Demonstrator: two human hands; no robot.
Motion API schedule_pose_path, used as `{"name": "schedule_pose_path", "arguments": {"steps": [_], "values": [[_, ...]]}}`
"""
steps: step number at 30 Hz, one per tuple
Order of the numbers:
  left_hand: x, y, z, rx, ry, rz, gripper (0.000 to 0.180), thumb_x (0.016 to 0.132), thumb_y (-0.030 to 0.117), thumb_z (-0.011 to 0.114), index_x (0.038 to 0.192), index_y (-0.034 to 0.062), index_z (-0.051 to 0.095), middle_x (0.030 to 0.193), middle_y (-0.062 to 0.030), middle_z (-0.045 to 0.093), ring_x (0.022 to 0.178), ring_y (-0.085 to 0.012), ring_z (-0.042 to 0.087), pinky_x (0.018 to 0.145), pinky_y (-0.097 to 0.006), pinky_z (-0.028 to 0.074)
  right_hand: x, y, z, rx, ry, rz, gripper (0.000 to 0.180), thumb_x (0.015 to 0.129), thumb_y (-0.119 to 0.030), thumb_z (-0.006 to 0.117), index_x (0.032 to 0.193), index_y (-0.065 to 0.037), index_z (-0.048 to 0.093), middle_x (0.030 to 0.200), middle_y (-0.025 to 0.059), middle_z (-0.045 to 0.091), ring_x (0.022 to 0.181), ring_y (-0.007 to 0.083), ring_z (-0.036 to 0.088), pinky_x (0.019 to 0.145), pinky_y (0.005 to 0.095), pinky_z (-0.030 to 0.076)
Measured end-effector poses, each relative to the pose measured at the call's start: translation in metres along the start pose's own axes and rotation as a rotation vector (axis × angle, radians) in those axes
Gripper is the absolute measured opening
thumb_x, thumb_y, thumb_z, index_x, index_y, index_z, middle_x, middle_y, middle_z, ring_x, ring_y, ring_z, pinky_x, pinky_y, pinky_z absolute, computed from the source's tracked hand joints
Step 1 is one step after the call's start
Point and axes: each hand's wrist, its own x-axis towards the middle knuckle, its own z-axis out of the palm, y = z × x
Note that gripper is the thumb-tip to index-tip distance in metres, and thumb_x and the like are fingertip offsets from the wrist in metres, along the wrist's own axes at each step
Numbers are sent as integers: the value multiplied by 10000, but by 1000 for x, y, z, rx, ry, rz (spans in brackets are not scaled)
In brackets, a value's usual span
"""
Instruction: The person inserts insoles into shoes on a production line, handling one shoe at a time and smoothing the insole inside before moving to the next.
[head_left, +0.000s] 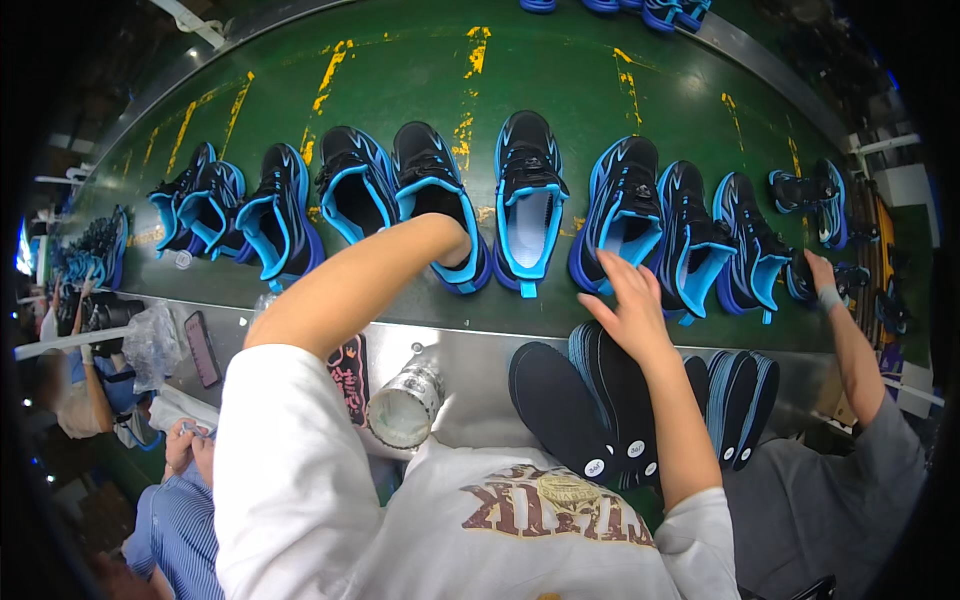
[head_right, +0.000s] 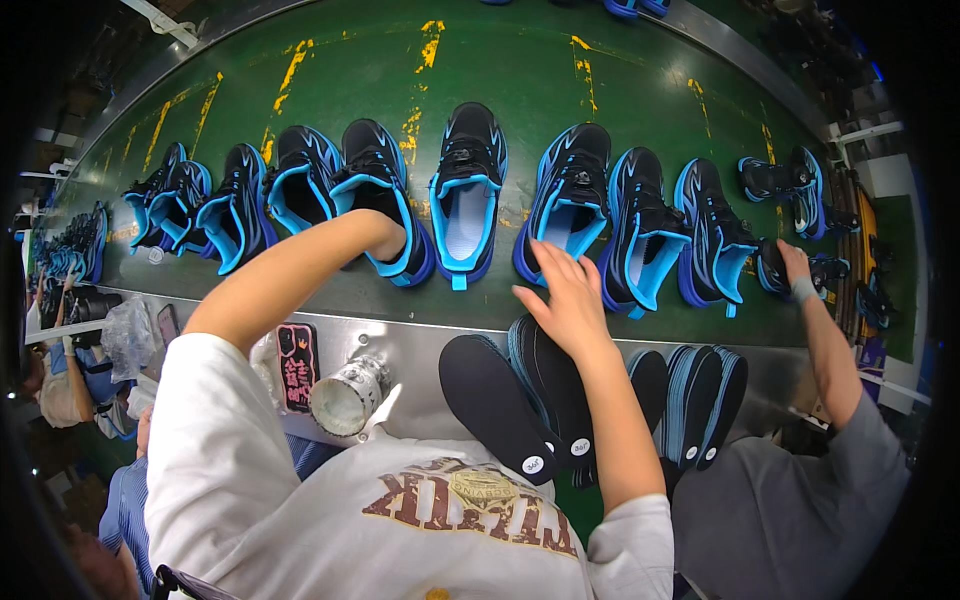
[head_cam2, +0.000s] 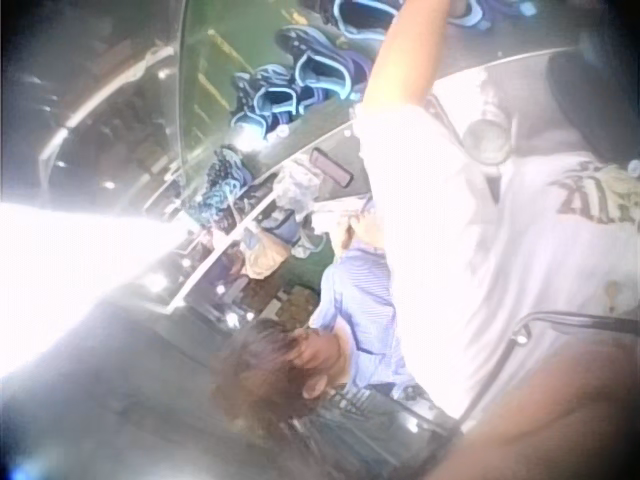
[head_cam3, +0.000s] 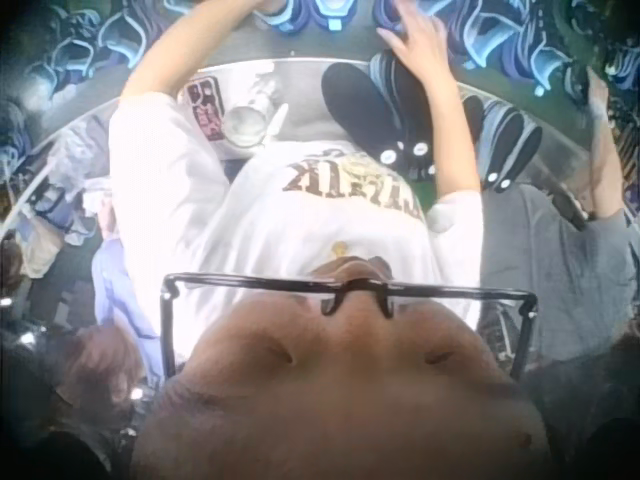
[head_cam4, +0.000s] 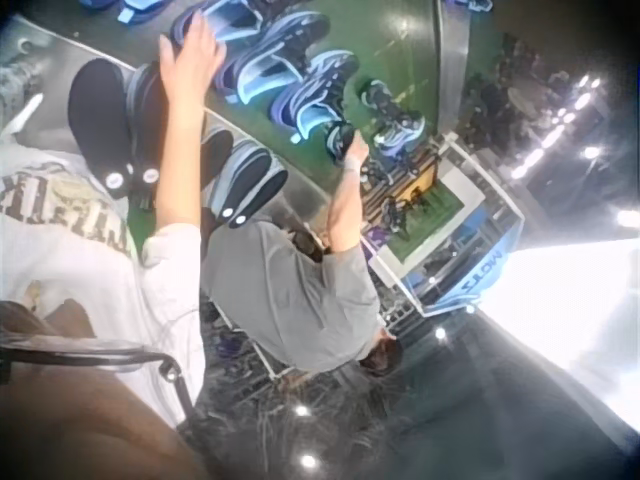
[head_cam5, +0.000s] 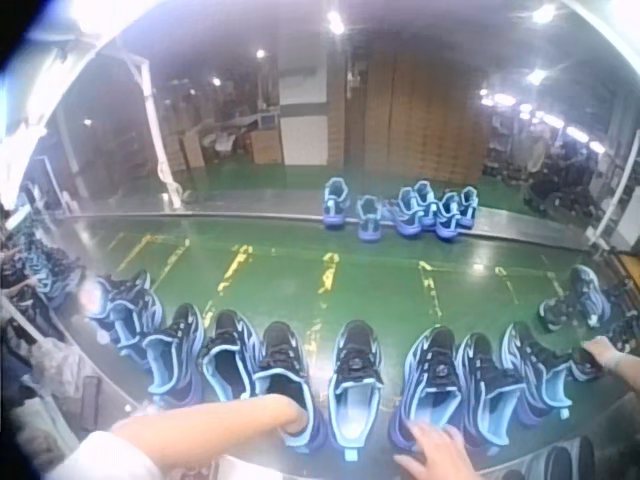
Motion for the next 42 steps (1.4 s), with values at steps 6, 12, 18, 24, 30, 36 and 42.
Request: {"name": "schedule_pose_path", "arguments": {"steps": [6, 12, 18, 24, 30, 36, 42], "values": [[-69, -8, -33, -524, 753, 173, 206, 827, 151, 461, 945, 38, 586, 913, -147, 607, 897, -289, 569, 777, -356, 439, -15, 86, -18, -254, -47, -147, 316, 730, -135, 612, 1041, -160, 564, 708, 21, 492, 716, 186, 515, 666, 332, 345], [-48, 31, -29, -239, 1460, -84, 351, 815, 306, 562, 1063, 60, 524, 694, -154, 591, 662, -324, 579, 564, -396, 447, -42, 97, -65, -400, 286, 34, 260, 726, -91, 603, 984, -122, 592, 1066, 96, 515, 949, 249, 518, 803, 390, 367], [-20, 51, -38, -159, 1446, 94, 638, 718, 321, 662, 1204, 5, 398, 698, -171, 567, 606, -327, 557, 519, -377, 438, -223, 112, -63, -178, -7, 762, 389, 747, -150, 612, 1111, -56, 514, 985, 196, 534, 933, 371, 512, 786, 411, 419], [-16, 48, -31, -407, 1398, -5, 539, 785, 146, 596, 1224, 1, 320, 781, -223, 580, 703, -369, 571, 582, -416, 448, -316, 74, -29, -108, -27, 936, 719, 747, -277, 637, 1343, -138, 260, 1140, 336, 423, 1022, 469, 444, 871, 430, 390], [-10, 39, -46, -352, 1503, -40, 400, 835, 238, 528, 1183, 60, 443, 874, -175, 603, 746, -341, 584, 611, -402, 463, -284, 72, -98, -156, 113, 899, 480, 801, -264, 560, 1216, -45, 457, 1172, 322, 432, 1090, 425, 440, 905, 394, 380], [-3, 59, -81, -823, 1442, 0, 386, 836, 361, 505, 1112, 92, 487, 843, -215, 602, 815, -383, 574, 678, -406, 466, -168, 69, -178, 19, 326, 497, 126, 808, -72, 561, 796, 50, 588, 812, 156, 605, 755, 233, 590, 674, 296, 454], [34, 49, -60, -1703, 1220, 348, 378, 805, 304, 591, 938, -50, 593, 702, -18, 577, 580, -89, 483, 502, -244, 370, 2, 23, -165, 602, -452, 482, 178, 732, -161, 646, 772, 11, 662, 635, 39, 599, 578, 65, 495, 538, 232, 410]]}}
